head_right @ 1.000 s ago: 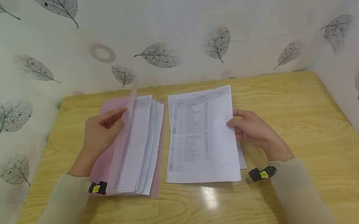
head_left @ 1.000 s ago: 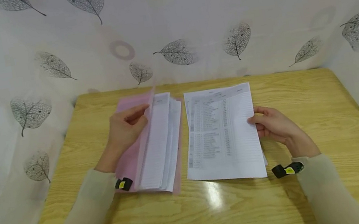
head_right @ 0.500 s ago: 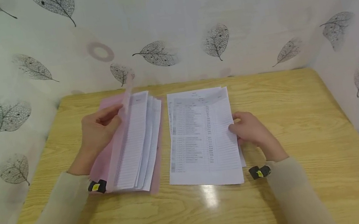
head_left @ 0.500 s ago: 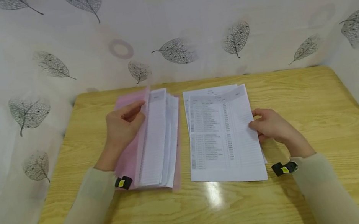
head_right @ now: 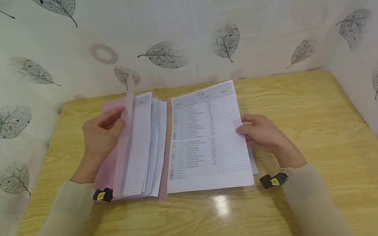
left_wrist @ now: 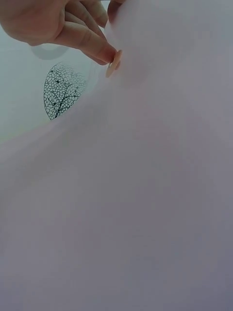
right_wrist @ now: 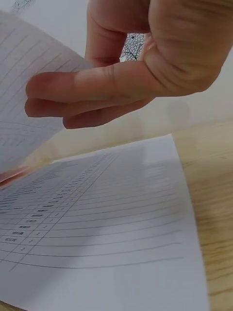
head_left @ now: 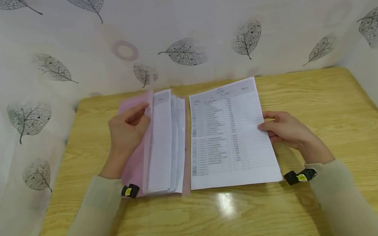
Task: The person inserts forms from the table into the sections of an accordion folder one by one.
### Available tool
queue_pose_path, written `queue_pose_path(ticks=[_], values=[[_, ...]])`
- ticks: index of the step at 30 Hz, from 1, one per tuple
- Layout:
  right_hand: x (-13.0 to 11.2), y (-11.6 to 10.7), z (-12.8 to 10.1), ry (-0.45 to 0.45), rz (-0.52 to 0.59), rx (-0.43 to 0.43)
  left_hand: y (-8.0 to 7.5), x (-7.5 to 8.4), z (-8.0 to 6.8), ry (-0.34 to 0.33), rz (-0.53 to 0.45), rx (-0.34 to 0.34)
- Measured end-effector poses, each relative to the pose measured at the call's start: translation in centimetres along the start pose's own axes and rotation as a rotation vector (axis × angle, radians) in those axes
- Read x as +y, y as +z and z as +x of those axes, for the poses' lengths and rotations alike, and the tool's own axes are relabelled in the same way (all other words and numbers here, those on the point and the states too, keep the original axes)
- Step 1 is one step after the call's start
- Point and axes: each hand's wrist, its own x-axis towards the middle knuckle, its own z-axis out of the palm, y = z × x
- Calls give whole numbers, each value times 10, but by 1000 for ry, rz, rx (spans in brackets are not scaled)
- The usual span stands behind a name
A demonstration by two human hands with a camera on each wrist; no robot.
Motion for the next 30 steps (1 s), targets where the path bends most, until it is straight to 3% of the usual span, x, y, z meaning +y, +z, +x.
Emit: queue_pose_path(ticks=[10, 22, 30], values=[[2, 13, 8, 22, 18, 11, -5, 6, 4, -24, 45, -26], [2, 18, 11, 33, 31, 12, -9, 8, 4, -58, -23, -37], [1, 26, 15, 32, 33, 7, -11, 7, 4, -42, -20, -43]])
